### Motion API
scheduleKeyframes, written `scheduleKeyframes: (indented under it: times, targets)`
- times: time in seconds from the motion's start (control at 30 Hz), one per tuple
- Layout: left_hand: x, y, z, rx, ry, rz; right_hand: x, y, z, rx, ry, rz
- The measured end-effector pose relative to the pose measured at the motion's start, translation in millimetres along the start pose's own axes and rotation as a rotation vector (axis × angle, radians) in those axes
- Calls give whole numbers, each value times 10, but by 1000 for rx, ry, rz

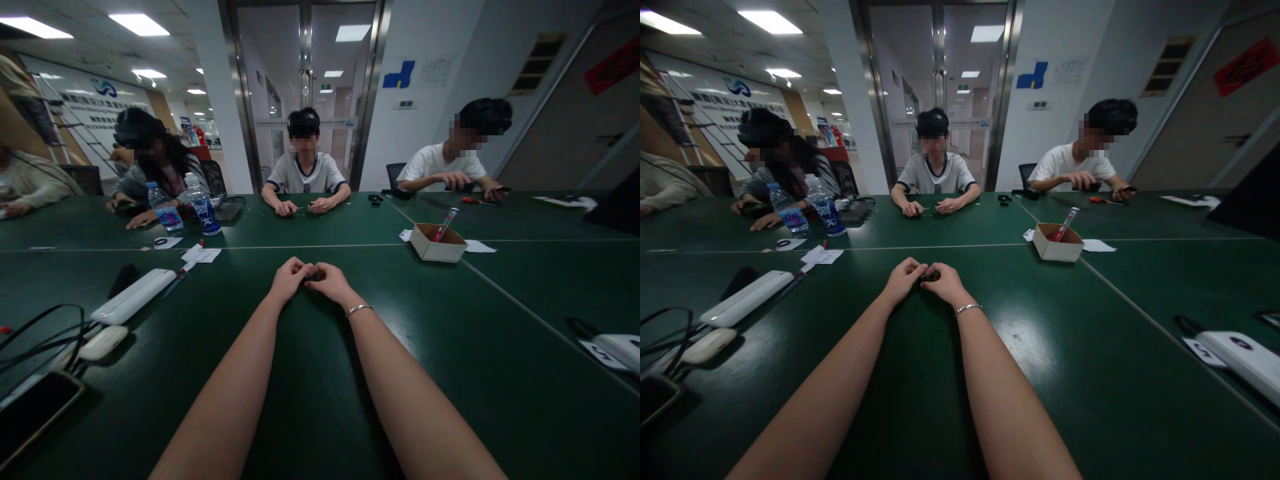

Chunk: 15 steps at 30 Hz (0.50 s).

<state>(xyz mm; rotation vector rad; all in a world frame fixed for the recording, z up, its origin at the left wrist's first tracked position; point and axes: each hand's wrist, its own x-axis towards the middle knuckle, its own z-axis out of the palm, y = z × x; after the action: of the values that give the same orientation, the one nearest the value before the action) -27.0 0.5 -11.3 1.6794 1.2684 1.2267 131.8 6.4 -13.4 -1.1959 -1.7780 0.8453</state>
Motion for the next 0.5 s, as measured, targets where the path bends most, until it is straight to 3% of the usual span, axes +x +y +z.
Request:
scheduleKeyframes:
  times: [0.17,0.27,0.33,0.4,0.43,0.5]
  targets:
    - [-10,5,67,-43,-35,-65,-36,-37,38,264,-97,33]
    - [-83,191,48,18,6,-108,-60,-59,45,336,-103,88]
    - [-267,522,-4,65,99,-21,-79,-82,32,374,-102,105]
    - [-609,1008,-86,65,149,166,-109,-111,3,408,-117,108]
    - [-835,1277,-142,49,116,251,-131,-126,-17,422,-123,108]
    - [-1348,1767,-295,41,-67,368,-196,-156,-71,436,-134,115]
